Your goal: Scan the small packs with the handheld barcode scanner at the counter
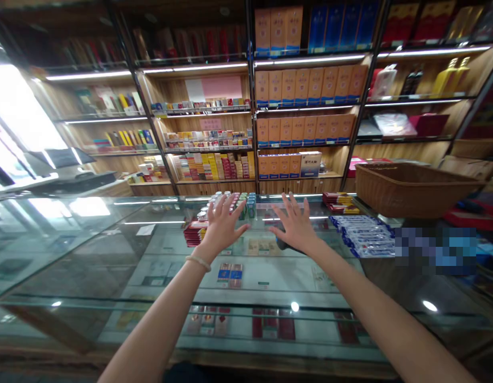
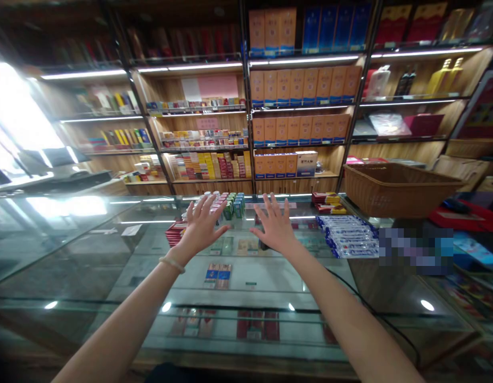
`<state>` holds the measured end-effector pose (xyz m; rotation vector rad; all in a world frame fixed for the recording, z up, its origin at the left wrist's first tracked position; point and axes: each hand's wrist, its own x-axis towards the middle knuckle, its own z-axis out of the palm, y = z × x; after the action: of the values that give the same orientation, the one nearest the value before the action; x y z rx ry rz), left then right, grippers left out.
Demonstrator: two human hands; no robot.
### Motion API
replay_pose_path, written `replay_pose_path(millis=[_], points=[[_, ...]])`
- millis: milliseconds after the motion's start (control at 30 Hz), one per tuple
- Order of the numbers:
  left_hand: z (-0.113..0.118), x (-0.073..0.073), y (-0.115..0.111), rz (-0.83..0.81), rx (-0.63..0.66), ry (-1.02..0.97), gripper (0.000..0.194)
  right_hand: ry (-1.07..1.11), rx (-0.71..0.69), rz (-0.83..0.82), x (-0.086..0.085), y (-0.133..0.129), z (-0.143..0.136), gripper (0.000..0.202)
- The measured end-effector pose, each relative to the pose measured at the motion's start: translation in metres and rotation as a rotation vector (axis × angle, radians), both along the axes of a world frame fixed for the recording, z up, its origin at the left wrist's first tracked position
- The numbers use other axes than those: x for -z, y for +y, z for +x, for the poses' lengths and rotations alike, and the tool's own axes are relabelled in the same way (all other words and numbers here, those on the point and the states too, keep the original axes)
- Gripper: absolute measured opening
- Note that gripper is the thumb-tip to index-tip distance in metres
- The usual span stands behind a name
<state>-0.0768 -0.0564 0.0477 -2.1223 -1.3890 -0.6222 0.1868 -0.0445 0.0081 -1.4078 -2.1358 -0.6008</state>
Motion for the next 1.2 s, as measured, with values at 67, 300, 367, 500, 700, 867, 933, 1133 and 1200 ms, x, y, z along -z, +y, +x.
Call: replay_pose_path(millis=[67, 300, 367, 500, 700, 867, 933, 1133, 1200], points=[[0.018, 0.004, 0.000, -0.014, 0.021, -0.016, 0.072, 0.002, 0.027, -0.009, 0.002, -0.007, 0.014, 0.074], [0.071, 0.022, 0.006, -0.069, 0.083, -0.048, 0.067, 0.015, 0.101, -0.029, 0.012, -0.024, 0.055, 0.071], [0.081, 0.024, 0.008, -0.083, 0.088, -0.042, 0.066, 0.013, 0.111, -0.036, 0.013, -0.026, 0.064, 0.070], [0.099, 0.023, 0.013, -0.101, 0.088, -0.040, 0.064, 0.016, 0.122, -0.031, 0.012, -0.023, 0.085, 0.067], [0.128, 0.013, 0.024, -0.115, 0.103, -0.068, 0.062, 0.036, 0.181, 0.002, 0.005, -0.013, 0.128, 0.064], [0.166, 0.006, 0.033, -0.142, 0.137, -0.105, 0.063, 0.033, 0.236, 0.043, 0.000, -0.008, 0.166, 0.061], [0.183, 0.006, 0.036, -0.145, 0.151, -0.120, 0.063, 0.024, 0.256, 0.053, 0.000, -0.006, 0.179, 0.061], [0.229, 0.016, 0.047, -0.146, 0.143, -0.192, 0.056, 0.036, 0.334, 0.039, 0.008, -0.002, 0.212, 0.059], [0.243, 0.020, 0.053, -0.165, 0.143, -0.219, 0.055, 0.031, 0.354, 0.023, 0.010, 0.002, 0.223, 0.059]])
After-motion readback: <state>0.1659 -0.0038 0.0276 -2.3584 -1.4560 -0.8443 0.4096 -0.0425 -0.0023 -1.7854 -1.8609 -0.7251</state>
